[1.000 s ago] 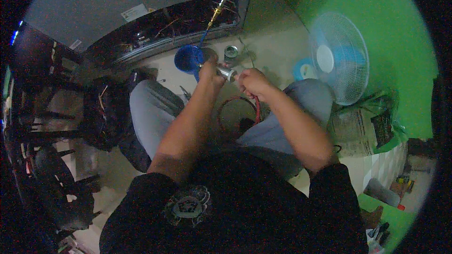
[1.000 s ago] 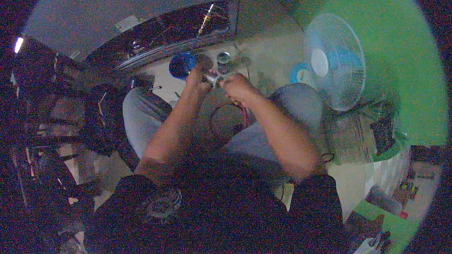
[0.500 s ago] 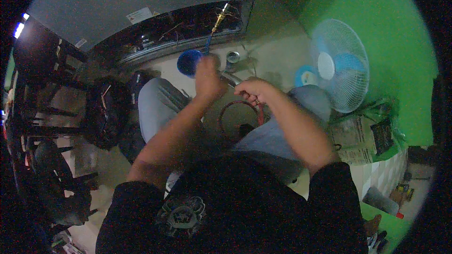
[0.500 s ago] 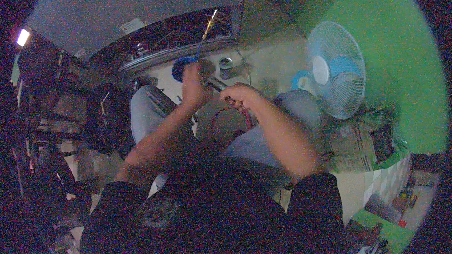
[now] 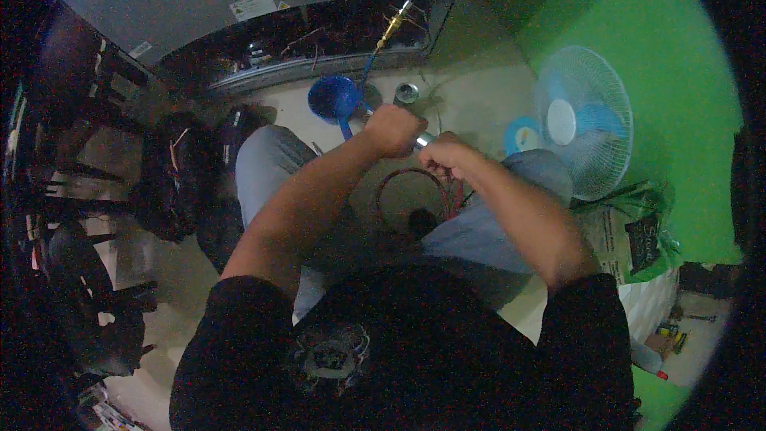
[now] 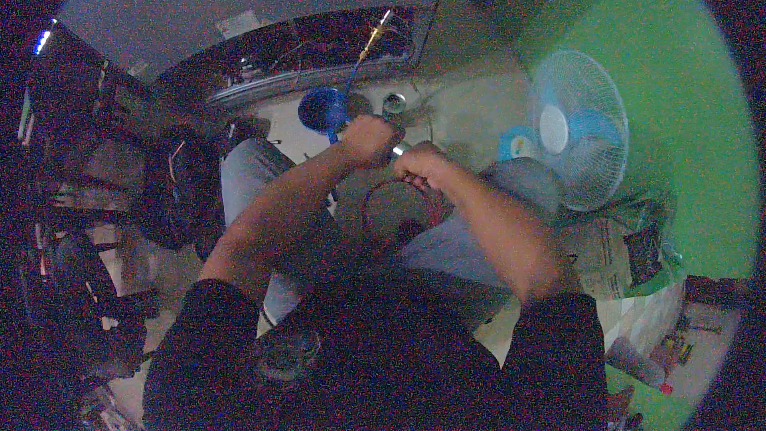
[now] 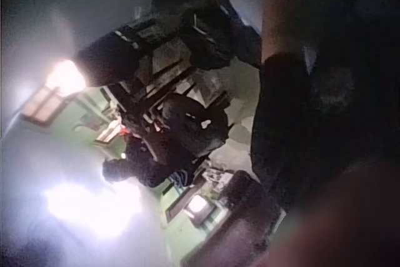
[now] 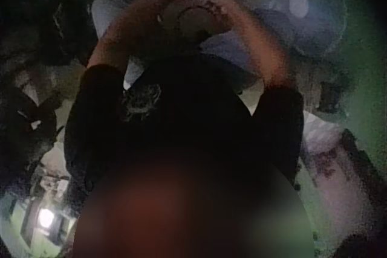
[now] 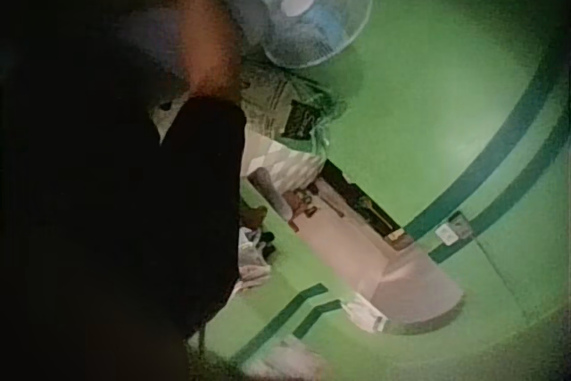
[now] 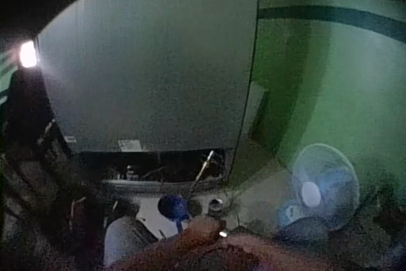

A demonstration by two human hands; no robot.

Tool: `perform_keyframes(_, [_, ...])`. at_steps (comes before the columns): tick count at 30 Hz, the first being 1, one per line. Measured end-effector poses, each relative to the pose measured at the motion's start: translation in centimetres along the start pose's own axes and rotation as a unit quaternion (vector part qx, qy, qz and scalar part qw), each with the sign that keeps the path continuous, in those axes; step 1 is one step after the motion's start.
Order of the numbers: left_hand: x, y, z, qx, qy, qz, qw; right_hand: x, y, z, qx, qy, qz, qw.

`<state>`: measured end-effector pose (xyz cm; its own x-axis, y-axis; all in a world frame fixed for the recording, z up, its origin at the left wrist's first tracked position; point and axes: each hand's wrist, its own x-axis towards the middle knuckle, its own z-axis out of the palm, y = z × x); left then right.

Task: The person sits on the floor and connects a red hose to a gauge, then attaches the gauge to a brass valve on an appliance. They adjust the valve and use a blue funnel to pour liquid into the valve opening.

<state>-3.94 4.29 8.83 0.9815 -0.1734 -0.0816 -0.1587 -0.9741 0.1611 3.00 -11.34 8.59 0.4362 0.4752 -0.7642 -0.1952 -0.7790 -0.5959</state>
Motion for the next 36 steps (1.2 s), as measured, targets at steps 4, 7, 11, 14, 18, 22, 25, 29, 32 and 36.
perform_keyframes(4, [0.8,-0.4,0.3,-0.004,-0.027,-0.002,1.000,0.5,-0.5,0.2,-0.149,0.097,0.007,0.984])
perform_keyframes(7, [1.3,-0.6,0.4,-0.018,-0.052,-0.008,0.998,0.4,-0.8,0.8,-0.245,0.209,-0.024,0.947])
perform_keyframes(11, [1.5,-0.9,0.2,-0.026,-0.068,0.008,0.997,-0.5,-1.0,1.5,-0.294,0.259,-0.021,0.920])
perform_keyframes(14, [1.7,-1.0,-0.3,-0.022,-0.079,0.007,0.997,-1.0,-0.8,1.9,-0.327,0.285,-0.045,0.900])
perform_keyframes(18, [1.6,-0.4,-0.4,-0.006,-0.043,-0.006,0.999,-0.5,-0.4,0.2,-0.275,0.230,-0.102,0.928])
perform_keyframes(22, [1.4,0.6,0.8,0.008,0.068,0.040,0.997,0.1,0.5,-2.8,0.023,-0.057,0.029,0.998])
perform_keyframes(25, [1.6,0.6,1.4,0.000,0.060,0.034,0.998,0.6,0.9,-2.5,0.012,-0.030,0.039,0.999])
perform_keyframes(29, [1.7,0.2,1.4,0.002,-0.016,0.023,1.000,0.6,0.5,-1.0,-0.087,0.055,0.017,0.995])
perform_keyframes(32, [1.9,-0.1,0.9,-0.006,-0.048,0.012,0.999,0.2,-0.3,0.0,-0.215,0.162,0.023,0.963])
perform_keyframes(36, [1.9,-0.3,0.6,-0.019,-0.055,0.023,0.998,-0.2,-0.8,1.0,-0.293,0.238,0.009,0.926])
